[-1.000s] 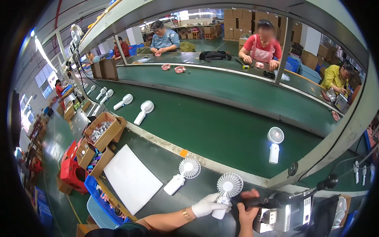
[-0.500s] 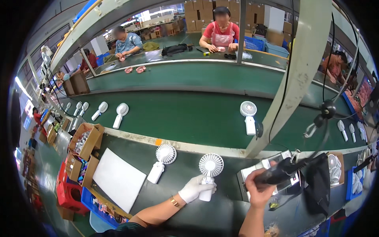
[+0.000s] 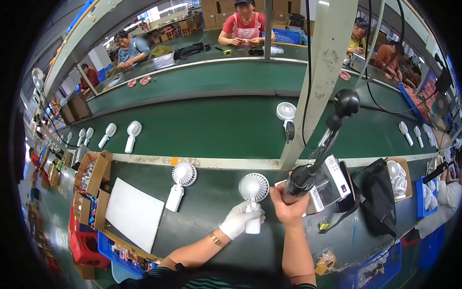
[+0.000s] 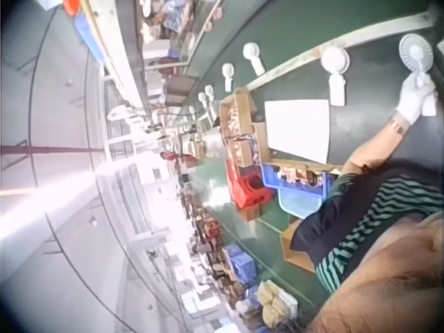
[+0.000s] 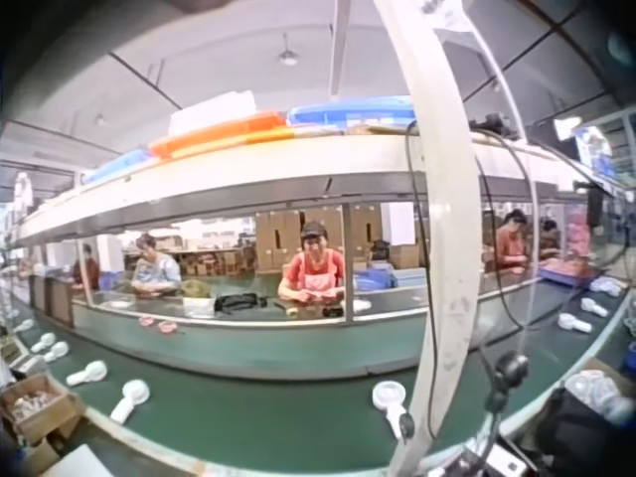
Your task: The person takes portable mini fans from a conveyor belt, fastens screws into each fan using an electric screwdriver, and places the fans back onto the conveyor belt.
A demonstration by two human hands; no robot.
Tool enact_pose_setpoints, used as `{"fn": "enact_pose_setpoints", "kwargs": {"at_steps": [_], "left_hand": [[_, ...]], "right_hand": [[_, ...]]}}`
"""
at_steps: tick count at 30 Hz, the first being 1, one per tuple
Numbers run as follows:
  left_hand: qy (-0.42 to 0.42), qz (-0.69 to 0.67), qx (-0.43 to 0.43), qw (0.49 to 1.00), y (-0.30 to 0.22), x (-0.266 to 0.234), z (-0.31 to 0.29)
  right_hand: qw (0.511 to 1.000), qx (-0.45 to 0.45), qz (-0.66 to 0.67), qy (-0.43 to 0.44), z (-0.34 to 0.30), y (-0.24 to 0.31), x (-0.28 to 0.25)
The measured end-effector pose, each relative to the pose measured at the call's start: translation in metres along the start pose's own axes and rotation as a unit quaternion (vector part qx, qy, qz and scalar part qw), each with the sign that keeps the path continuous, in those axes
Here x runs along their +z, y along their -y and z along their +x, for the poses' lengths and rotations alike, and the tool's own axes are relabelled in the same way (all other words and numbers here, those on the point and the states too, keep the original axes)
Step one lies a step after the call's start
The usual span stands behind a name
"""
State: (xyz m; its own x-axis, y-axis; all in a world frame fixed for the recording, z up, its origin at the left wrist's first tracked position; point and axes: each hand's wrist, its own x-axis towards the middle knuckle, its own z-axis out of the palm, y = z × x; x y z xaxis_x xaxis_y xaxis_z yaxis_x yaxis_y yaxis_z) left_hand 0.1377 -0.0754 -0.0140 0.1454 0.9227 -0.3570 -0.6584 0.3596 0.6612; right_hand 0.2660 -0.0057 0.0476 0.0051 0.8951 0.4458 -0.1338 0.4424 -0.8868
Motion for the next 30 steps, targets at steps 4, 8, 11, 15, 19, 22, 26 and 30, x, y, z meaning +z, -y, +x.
{"fn": "enact_pose_setpoints", "kwargs": {"at_steps": [4,8,11,15,19,22,26,30], "left_hand": [[0.019,-0.011,0.004,1.0,0.005,-0.002,0.005],[0.023,-0.019,-0.001,1.0,0.006,-0.005,0.007],[0.032,-0.026,-0.004,0.999,0.006,-0.007,0.01],[0.025,-0.023,-0.009,0.999,0.007,-0.007,0.012],[0.026,-0.029,-0.009,0.999,0.007,-0.008,0.011],[0.028,-0.038,-0.011,0.999,0.005,-0.006,0.008],[-0.012,-0.003,0.029,1.0,0.009,-0.01,0.007],[-0.02,-0.085,0.017,0.996,0.007,-0.009,0.009]], "right_hand": [[0.995,0.032,0.091,0.022,-0.004,-0.009,0.009],[0.991,0.023,0.134,0.022,0.0,-0.008,0.019],[0.988,0.038,0.146,0.034,0.001,-0.008,0.021],[0.983,0.059,0.173,0.033,0.0,-0.009,0.021],[0.984,0.048,0.167,0.039,-0.002,-0.011,0.024],[0.988,0.058,0.122,0.074,-0.009,-0.02,0.022],[0.97,-0.037,-0.131,0.202,-0.025,-0.036,0.018],[0.973,-0.043,-0.119,0.194,-0.024,-0.039,0.024]]}}
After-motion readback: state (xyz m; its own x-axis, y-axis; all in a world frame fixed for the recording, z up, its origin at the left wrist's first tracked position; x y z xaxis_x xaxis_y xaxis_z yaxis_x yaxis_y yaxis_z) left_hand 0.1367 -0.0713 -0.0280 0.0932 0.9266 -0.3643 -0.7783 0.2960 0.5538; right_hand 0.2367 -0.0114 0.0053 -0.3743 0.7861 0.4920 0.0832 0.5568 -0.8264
